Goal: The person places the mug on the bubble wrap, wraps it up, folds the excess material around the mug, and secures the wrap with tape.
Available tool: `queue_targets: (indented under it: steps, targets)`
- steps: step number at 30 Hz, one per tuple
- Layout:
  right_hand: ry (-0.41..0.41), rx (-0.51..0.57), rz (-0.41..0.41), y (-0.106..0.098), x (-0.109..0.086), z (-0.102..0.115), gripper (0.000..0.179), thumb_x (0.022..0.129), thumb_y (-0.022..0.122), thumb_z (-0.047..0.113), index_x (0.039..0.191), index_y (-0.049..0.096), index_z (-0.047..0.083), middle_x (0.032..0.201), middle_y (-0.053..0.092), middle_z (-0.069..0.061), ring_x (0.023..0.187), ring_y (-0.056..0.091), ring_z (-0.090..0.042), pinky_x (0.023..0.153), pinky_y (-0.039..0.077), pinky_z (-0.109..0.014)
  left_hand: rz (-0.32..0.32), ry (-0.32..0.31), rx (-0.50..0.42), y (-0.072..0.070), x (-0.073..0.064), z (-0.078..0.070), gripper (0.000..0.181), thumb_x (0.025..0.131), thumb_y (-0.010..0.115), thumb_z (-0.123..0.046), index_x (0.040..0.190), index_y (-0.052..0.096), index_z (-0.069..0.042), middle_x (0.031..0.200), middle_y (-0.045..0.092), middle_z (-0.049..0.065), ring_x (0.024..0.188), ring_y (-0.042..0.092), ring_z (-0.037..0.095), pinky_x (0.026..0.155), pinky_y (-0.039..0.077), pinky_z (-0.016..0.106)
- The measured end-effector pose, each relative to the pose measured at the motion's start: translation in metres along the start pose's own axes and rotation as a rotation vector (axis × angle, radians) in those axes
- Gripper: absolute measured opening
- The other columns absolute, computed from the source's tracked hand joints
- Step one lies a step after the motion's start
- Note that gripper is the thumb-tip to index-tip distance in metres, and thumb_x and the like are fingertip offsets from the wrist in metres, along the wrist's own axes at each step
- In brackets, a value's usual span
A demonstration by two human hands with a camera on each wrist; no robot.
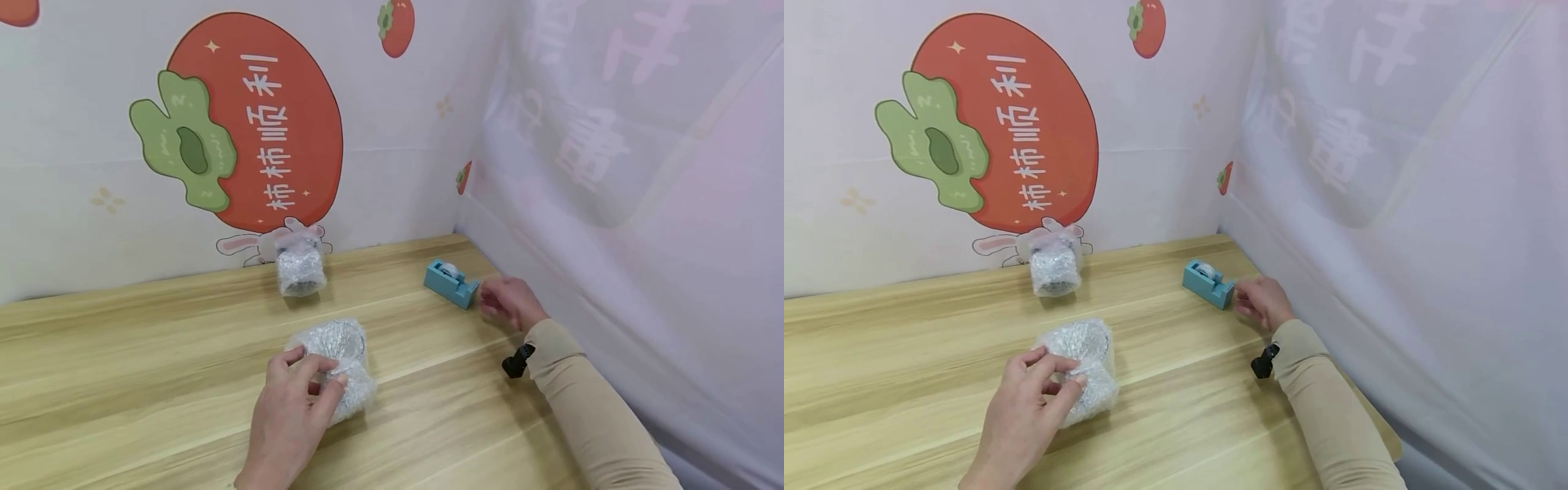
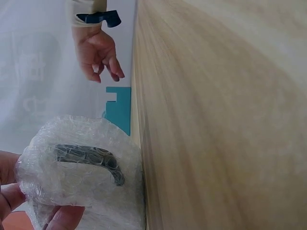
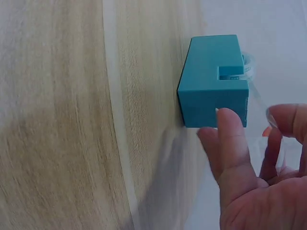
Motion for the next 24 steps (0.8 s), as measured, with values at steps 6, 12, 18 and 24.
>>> queue_targets:
  steps: [6, 12, 18, 24]
  targets:
    - [0.007, -0.11, -0.018, 0.001, 0.0, -0.005, 0.029, 0.097, 0.063, 0.02, 0.113, 0.057, -0.002, 0.103, 0.069, -0.014, 0.077, 0.069, -0.014, 0.073, 0.062, -0.027, 0.005, -0.012, -0.006, -0.001, 0.0, -0.001, 0.014, 0.096, 0.075, -0.035, 0.105, 0.076, -0.024, 0.135, 0.053, 0.022, 0.079, 0.07, 0.004, 0.075, 0.057, 0.039]
    - [-0.102, -0.26, -0.064, 0.004, 0.0, -0.01, 0.026, 0.101, 0.063, 0.022, 0.088, 0.06, -0.001, 0.095, 0.066, -0.012, 0.082, 0.066, -0.019, 0.073, 0.062, -0.03, 0.003, -0.012, -0.008, 0.0, 0.0, 0.0, 0.014, 0.096, 0.075, -0.035, 0.105, 0.076, -0.024, 0.135, 0.053, 0.023, 0.079, 0.07, 0.005, 0.074, 0.057, 0.04]
    - [-0.258, -0.443, -0.13, 0.005, 0.003, -0.016, 0.039, 0.098, 0.062, 0.025, 0.064, 0.047, 0.014, 0.065, 0.049, 0.002, 0.07, 0.052, -0.02, 0.062, 0.045, -0.03, 0.012, -0.034, -0.015, -0.001, -0.001, -0.001, 0.015, 0.096, 0.074, -0.036, 0.105, 0.076, -0.024, 0.139, 0.051, 0.023, 0.08, 0.07, 0.005, 0.075, 0.057, 0.04]
    - [-0.301, -0.435, -0.153, 0.009, 0.008, -0.018, 0.019, 0.097, 0.06, 0.021, 0.084, 0.056, 0.008, 0.079, 0.058, -0.003, 0.078, 0.055, -0.021, 0.067, 0.047, -0.031, 0.026, -0.061, -0.014, 0.0, 0.0, -0.001, 0.015, 0.095, 0.075, -0.034, 0.106, 0.076, -0.024, 0.141, 0.05, 0.021, 0.081, 0.069, 0.004, 0.076, 0.057, 0.038]
Point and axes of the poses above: each hand's wrist, its own x-axis towards the middle knuckle, its own y-axis out of the palm, z = x × y, the point moved 1 cm from there along x, towards the middle knuckle
